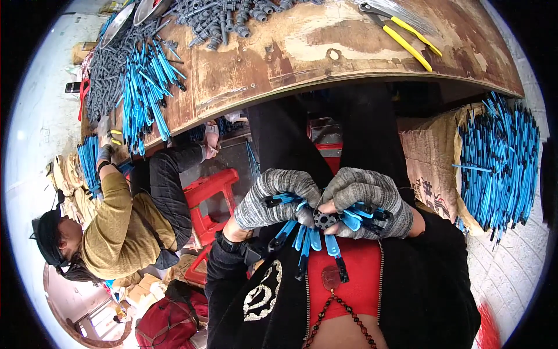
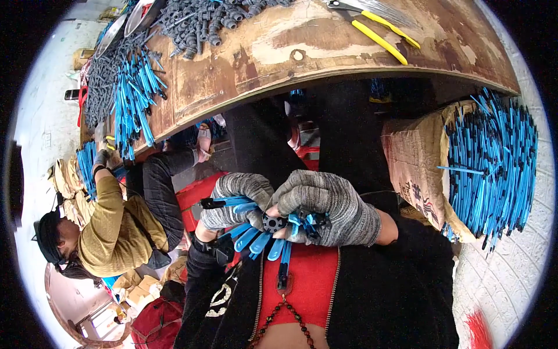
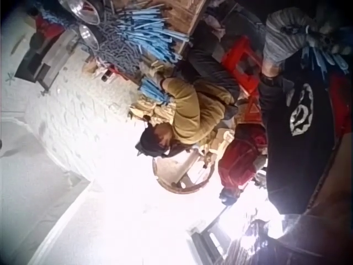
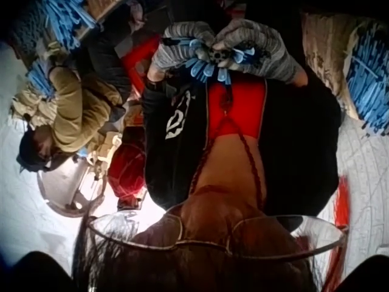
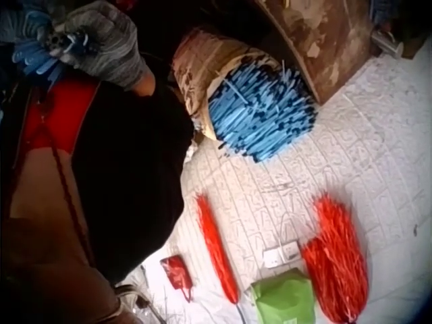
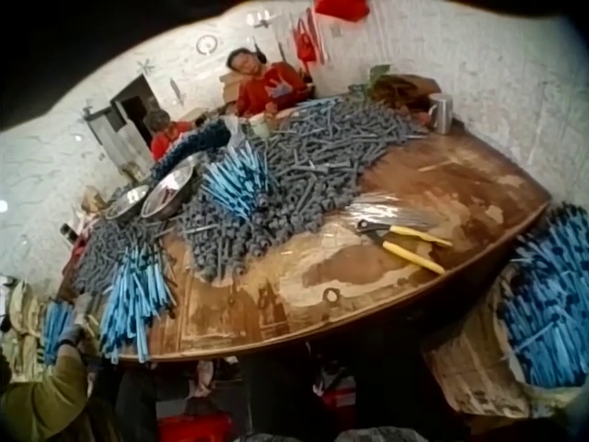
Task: Assembling bundles of blue plastic components using pliers.
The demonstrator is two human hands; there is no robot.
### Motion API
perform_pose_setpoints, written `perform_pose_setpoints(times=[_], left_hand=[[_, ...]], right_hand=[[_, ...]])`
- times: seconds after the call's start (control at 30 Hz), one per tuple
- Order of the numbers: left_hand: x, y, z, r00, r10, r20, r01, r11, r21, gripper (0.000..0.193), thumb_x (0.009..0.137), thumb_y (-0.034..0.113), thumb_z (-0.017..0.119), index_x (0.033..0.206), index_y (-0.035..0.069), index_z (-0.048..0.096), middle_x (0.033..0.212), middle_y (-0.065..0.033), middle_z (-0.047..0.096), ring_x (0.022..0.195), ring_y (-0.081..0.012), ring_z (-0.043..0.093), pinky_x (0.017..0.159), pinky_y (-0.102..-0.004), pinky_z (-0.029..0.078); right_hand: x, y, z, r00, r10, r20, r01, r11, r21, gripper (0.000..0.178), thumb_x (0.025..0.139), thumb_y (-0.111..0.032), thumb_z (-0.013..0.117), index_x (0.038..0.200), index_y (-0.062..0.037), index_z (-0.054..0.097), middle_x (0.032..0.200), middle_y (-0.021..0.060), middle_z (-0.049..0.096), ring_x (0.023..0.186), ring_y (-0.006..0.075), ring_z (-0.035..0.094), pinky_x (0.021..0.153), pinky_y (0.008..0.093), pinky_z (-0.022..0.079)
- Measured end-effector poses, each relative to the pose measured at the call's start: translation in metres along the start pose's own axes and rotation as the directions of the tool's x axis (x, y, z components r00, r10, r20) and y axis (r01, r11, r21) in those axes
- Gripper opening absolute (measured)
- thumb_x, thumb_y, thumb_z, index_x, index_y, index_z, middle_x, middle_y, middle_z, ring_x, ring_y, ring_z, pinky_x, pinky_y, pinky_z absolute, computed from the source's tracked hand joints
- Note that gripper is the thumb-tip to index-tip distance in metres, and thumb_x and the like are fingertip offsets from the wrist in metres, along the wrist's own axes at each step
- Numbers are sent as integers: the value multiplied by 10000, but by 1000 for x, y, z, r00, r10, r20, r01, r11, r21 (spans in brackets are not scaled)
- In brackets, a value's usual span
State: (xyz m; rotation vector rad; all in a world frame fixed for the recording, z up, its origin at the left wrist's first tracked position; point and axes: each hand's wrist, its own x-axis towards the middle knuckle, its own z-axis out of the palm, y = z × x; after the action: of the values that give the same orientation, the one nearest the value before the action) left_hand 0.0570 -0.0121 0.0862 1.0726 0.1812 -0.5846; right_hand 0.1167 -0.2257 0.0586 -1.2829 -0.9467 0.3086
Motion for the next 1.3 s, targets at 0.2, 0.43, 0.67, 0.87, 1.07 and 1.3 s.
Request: perform_pose_setpoints(times=[0.2,0.43,0.67,0.87,1.07,1.3], left_hand=[[13,-13,-18,929,264,259,-335,896,291,239,639,61,813,773,40,616,804,-31,604,790,-139,575,723,-286,473],[7,-19,-32,948,211,237,-273,923,271,265,655,64,810,820,50,603,839,-10,594,803,-102,559,723,-252,460],[1,-9,-41,976,48,211,-94,972,214,288,720,90,776,934,26,594,875,-5,602,856,-93,564,754,-250,455],[14,-4,-58,972,3,234,-55,975,217,387,694,129,801,1012,14,612,984,-54,614,855,-137,575,763,-277,480],[33,-29,-67,742,570,-351,-485,819,306,279,756,151,755,972,45,614,891,-14,611,831,-113,553,744,-254,447],[-18,-55,-5,822,430,-373,-273,873,405,340,777,130,733,1076,43,595,971,-32,597,895,-145,564,806,-280,462]], right_hand=[[8,-3,-2,990,58,132,-69,994,83,332,680,-121,802,974,-105,649,892,68,643,787,202,639,689,301,527],[12,-3,6,987,144,76,-146,989,18,350,672,-136,811,982,-100,653,888,50,655,804,194,647,719,298,527],[18,-6,16,929,365,56,-368,929,44,343,666,-166,818,958,-72,664,898,61,660,810,185,640,731,286,520],[32,2,14,941,317,120,-324,945,49,377,688,-118,801,1028,-74,645,926,63,668,864,166,640,789,289,516],[39,19,10,898,437,-46,-431,897,98,315,735,-98,760,1023,-43,644,973,75,673,886,147,632,796,285,511],[32,18,11,772,569,-285,-522,822,226,332,754,-135,742,1040,-14,625,959,79,667,884,131,623,782,273,508]])
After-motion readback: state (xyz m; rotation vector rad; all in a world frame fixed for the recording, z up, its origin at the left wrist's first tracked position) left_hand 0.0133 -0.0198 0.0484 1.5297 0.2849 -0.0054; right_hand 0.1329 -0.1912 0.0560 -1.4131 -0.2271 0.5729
